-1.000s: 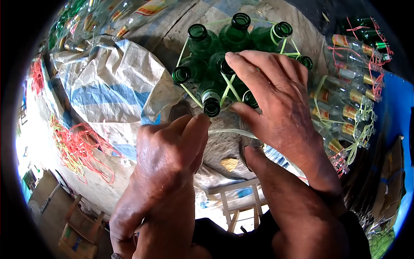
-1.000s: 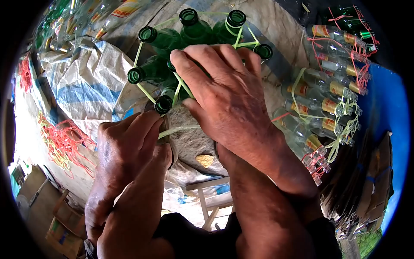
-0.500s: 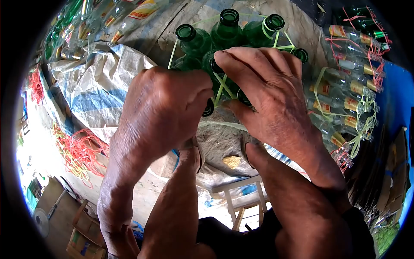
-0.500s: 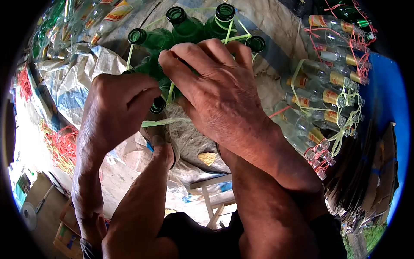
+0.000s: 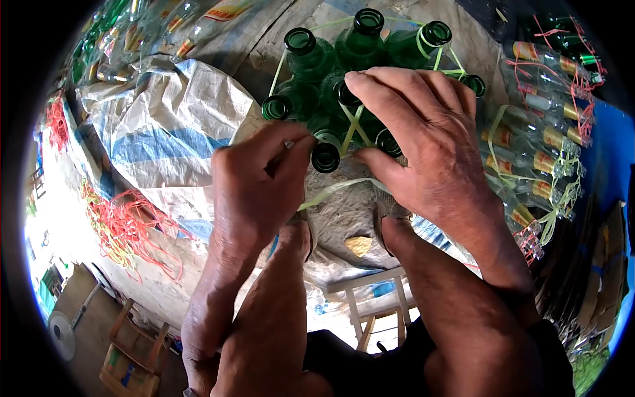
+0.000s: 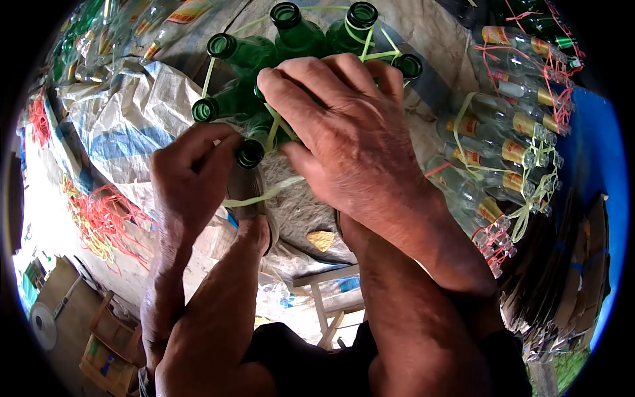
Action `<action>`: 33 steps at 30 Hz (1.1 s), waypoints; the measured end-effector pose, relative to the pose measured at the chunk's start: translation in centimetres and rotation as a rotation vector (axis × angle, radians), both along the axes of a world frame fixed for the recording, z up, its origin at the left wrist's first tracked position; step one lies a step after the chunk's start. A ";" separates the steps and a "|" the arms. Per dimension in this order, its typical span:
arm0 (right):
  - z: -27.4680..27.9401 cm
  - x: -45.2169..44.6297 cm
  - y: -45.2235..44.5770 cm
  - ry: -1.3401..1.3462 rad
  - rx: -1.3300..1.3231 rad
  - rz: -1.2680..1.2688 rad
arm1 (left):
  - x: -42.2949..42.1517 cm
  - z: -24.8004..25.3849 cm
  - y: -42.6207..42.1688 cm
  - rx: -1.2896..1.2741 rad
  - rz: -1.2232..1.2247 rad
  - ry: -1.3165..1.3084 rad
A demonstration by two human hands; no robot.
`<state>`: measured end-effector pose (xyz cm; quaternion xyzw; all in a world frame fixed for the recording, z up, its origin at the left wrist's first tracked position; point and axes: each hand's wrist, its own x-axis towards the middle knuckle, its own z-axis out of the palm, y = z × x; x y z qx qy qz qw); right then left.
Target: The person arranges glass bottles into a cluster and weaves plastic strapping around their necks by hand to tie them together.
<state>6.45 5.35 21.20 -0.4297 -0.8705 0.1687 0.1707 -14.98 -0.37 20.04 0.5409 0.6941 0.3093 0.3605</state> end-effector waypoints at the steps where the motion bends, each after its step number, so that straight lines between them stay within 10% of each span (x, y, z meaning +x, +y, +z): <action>1: 0.0 0.0 0.1 -0.002 -0.004 -0.002 | 0.0 -0.2 -0.2 0.002 0.025 -0.046; 33: 1.3 -1.8 3.0 0.054 0.037 0.281 | -2.1 -5.6 -1.9 -0.347 0.232 -0.950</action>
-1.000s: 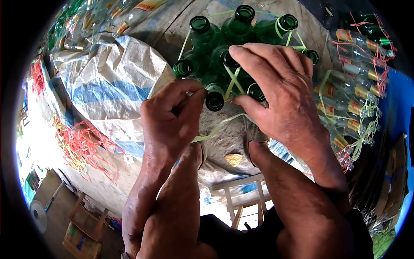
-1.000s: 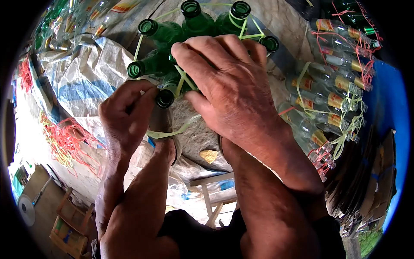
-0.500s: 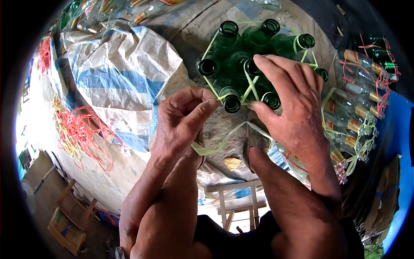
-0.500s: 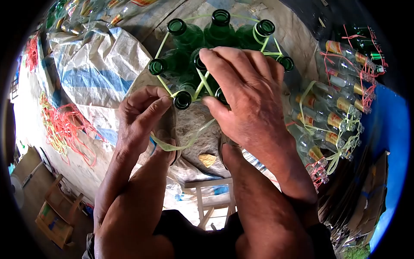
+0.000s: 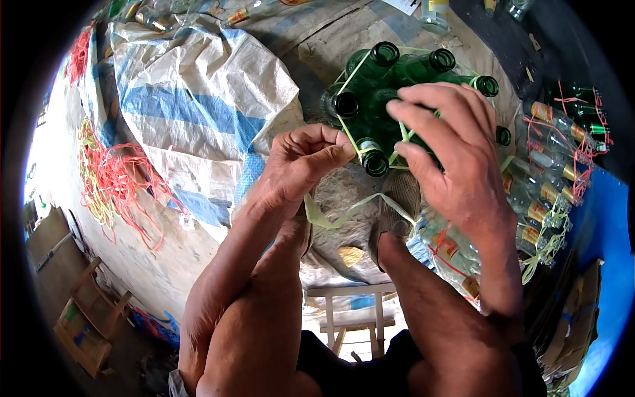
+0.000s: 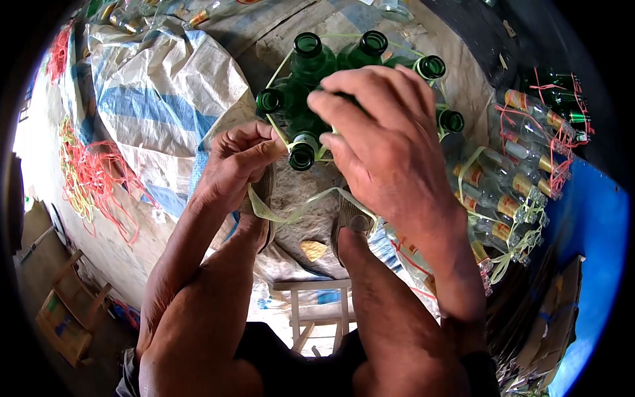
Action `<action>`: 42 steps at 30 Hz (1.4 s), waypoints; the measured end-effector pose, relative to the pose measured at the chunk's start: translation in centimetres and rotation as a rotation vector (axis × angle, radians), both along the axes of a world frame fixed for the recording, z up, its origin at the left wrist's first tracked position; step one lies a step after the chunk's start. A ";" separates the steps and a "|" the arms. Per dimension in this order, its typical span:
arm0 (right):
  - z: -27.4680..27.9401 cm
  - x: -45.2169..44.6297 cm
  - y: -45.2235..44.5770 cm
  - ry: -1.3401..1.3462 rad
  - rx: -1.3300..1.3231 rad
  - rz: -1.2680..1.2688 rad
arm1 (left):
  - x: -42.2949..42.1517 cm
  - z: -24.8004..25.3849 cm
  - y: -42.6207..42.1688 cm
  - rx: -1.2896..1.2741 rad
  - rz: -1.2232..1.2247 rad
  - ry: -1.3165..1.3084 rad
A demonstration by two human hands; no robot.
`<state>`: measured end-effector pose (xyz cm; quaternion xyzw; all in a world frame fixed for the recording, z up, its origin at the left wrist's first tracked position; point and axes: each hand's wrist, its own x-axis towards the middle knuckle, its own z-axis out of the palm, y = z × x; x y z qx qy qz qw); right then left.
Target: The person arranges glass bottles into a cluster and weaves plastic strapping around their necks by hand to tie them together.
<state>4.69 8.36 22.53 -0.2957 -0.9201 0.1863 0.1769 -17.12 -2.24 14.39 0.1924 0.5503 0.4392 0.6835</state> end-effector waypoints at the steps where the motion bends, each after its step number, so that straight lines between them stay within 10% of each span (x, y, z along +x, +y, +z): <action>1: -0.2 -0.3 0.4 -0.029 0.016 0.053 | 0.0 -0.1 0.1 0.007 0.001 -0.006; 42: 2.7 -3.2 2.3 -0.264 0.001 0.299 | 0.8 0.8 1.8 0.216 -0.071 0.406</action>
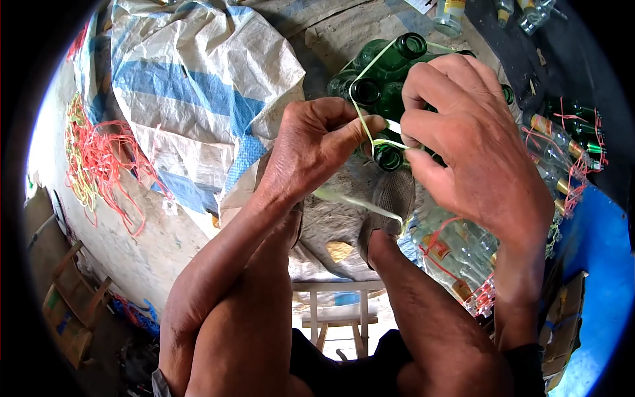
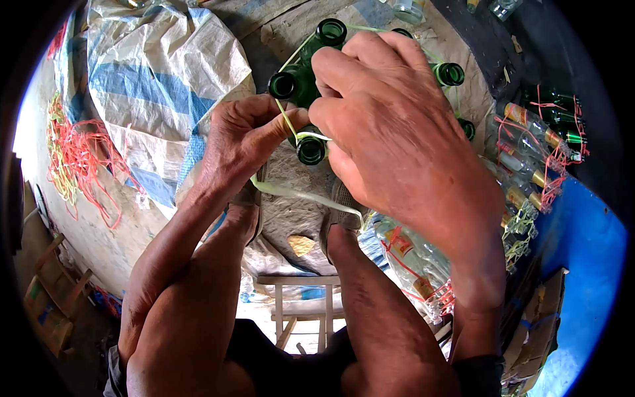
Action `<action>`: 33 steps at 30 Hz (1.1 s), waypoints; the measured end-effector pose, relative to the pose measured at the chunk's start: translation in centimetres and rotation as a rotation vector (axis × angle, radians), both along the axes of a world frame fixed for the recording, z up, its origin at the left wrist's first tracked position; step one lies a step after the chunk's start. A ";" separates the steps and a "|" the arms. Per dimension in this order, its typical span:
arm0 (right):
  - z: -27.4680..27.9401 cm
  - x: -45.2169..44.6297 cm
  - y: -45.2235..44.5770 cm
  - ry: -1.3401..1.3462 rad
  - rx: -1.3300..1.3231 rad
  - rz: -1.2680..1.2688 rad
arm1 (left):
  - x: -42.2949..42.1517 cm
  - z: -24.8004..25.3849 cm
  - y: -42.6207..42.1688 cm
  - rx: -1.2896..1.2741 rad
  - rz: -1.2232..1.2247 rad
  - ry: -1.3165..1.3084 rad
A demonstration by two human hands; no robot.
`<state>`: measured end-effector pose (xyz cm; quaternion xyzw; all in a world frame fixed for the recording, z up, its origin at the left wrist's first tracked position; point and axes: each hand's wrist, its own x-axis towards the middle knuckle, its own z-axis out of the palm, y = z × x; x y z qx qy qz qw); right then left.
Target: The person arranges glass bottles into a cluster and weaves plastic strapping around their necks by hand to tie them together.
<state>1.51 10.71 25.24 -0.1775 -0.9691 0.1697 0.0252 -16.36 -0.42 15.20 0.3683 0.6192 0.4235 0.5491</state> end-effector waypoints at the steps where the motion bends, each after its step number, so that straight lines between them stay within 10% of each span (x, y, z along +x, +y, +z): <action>1: 0.3 0.1 -0.1 -0.007 0.014 -0.011 | 0.0 -0.1 0.0 0.013 -0.006 -0.007; 33: -0.5 3.3 1.3 0.063 0.013 -0.252 | 0.3 -1.2 -0.9 0.169 -0.021 -0.070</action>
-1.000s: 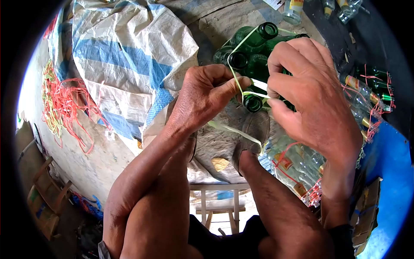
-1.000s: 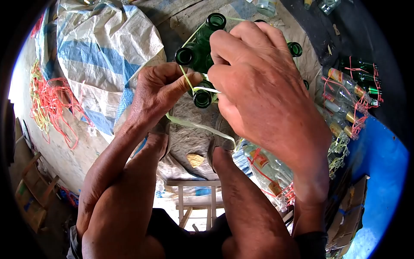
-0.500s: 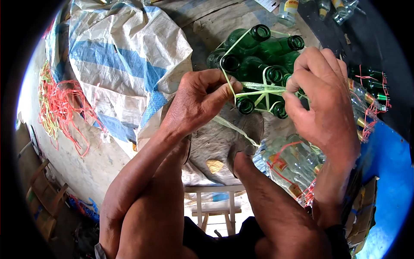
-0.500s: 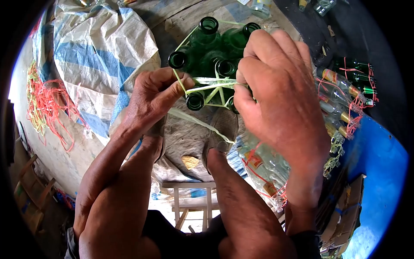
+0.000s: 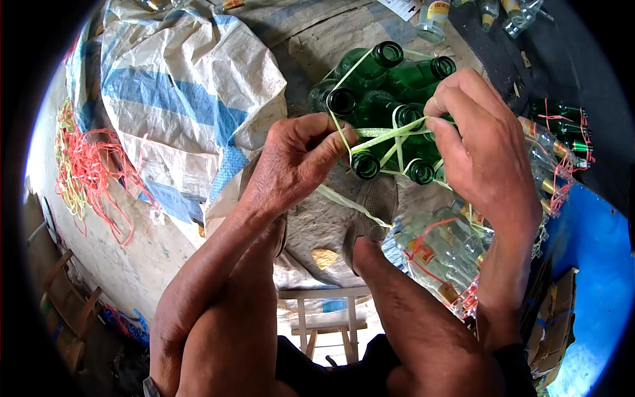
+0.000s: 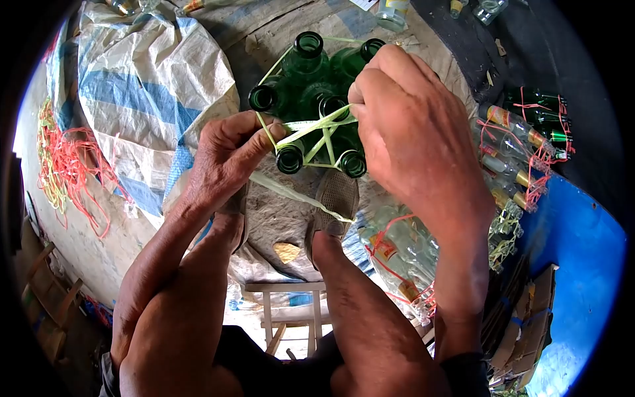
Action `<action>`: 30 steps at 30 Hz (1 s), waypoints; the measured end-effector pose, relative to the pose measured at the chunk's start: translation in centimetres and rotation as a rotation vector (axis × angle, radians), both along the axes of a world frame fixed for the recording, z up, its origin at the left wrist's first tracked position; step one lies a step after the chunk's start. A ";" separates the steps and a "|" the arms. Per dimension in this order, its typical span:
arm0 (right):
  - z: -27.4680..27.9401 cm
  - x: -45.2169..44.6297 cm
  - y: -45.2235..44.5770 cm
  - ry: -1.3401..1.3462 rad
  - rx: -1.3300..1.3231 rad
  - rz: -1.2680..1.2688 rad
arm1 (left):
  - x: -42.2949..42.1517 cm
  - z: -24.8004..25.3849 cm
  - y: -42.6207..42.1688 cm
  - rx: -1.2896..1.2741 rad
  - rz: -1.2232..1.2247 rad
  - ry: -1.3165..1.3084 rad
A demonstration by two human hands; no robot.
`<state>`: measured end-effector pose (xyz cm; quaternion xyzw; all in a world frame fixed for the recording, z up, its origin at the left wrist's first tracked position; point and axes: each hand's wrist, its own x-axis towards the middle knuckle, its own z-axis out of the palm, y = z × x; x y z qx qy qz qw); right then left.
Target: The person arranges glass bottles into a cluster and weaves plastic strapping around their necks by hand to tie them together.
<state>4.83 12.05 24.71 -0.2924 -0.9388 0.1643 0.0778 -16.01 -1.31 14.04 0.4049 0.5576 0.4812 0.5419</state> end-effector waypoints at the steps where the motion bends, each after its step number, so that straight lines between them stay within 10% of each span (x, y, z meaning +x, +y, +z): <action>1: -0.1 0.0 0.1 0.000 -0.014 -0.007 | 0.0 0.0 0.0 0.005 0.002 0.003; 30: -0.9 0.7 -1.9 0.138 -0.087 -0.256 | -1.0 0.9 -0.6 -0.029 0.079 0.147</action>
